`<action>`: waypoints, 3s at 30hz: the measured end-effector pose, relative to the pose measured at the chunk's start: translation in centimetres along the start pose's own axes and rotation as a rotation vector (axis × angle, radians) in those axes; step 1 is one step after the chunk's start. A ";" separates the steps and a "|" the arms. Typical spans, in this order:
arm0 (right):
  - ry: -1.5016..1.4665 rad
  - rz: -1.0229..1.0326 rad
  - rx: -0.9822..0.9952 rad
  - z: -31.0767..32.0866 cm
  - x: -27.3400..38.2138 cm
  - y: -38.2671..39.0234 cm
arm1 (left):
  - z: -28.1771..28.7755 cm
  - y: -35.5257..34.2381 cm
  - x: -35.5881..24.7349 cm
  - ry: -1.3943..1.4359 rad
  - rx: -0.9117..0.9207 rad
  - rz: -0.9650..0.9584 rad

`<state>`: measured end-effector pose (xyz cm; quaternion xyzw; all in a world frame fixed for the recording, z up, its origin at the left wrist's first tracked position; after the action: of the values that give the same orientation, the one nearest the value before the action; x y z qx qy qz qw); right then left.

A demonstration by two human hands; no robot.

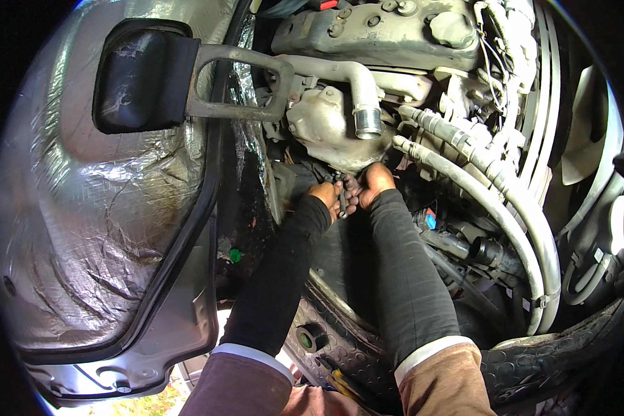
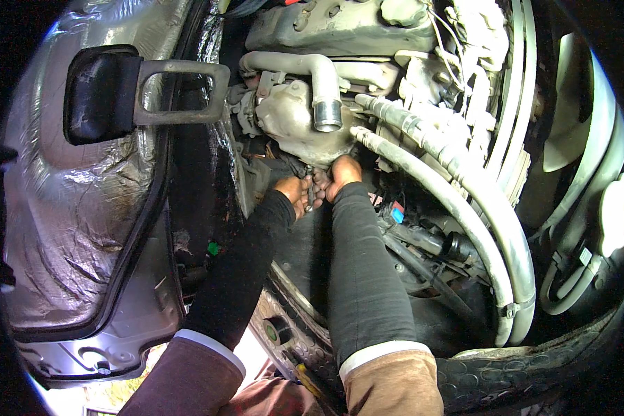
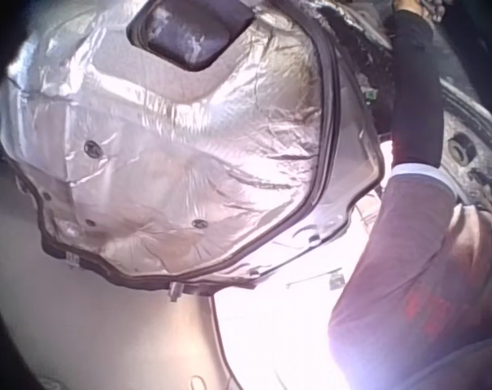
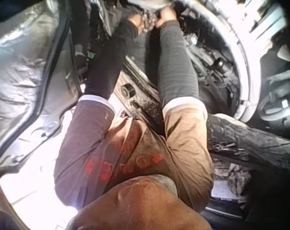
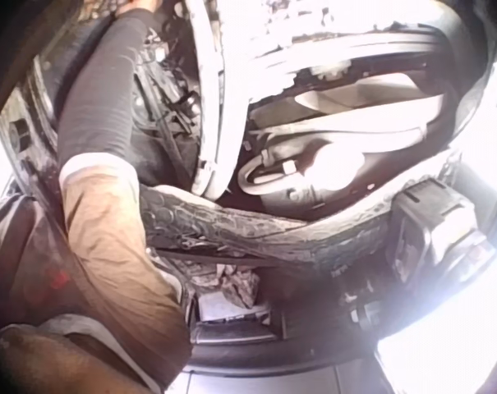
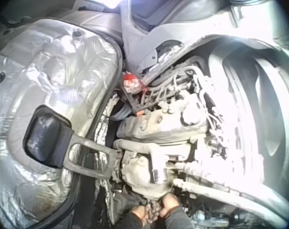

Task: The person works inside a van's engine bay, using a wrench to tighten bolts on engine components and handling hoses and connectors. The person repeatedly reaches into the engine compartment, adjusts parts, and uses tools to secure connections.

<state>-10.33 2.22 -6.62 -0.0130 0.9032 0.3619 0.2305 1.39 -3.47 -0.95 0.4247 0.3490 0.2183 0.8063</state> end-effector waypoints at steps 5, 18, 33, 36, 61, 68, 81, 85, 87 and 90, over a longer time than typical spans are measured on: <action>-0.026 -0.005 0.001 0.4 0.2 -0.4 | -1.2 1.1 0.1 0.057 -0.089 0.003; -0.029 0.024 -0.015 -0.3 -0.3 0.4 | 1.0 -1.1 1.2 -0.117 -0.071 -0.063; -0.022 0.063 -0.040 0.3 1.3 0.6 | 1.3 0.5 -2.4 -1.405 -0.517 -0.633; -0.001 0.038 -0.030 -0.2 0.2 1.1 | 1.6 4.0 -4.6 -1.627 -0.558 -0.664; -0.030 -0.003 0.001 -0.1 -0.1 0.3 | 0.1 5.4 -2.6 -1.426 -0.561 -0.406; -0.010 0.005 -0.010 0.0 0.1 0.3 | -1.0 5.9 -2.9 -1.461 -0.574 -0.448; -0.016 0.020 0.004 -0.2 -0.2 0.2 | -2.6 4.4 -3.7 -1.375 -0.647 -0.391; -0.024 0.017 -0.022 -0.4 -0.2 0.5 | -2.7 4.3 -3.8 -1.349 -0.604 -0.347; -0.018 0.022 -0.020 -0.1 0.1 0.3 | -2.5 4.8 -3.8 -1.389 -0.587 -0.418; 0.002 0.025 -0.005 -0.1 0.2 0.1 | -0.6 5.3 -3.7 -1.538 -0.622 -0.572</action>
<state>-10.61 2.27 -6.55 -0.0029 0.9026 0.3669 0.2252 -1.77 -2.64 4.61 0.1115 -0.2734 -0.2535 0.9212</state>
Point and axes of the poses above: each hand's wrist, its own y-axis away from the middle knuckle, its own z-axis out of the back of the hand, x = y × z, the point moved 2 cm from there along -y, towards the middle knuckle, and after that the axes turned 14 degrees about -y, right-handed, at the moved point
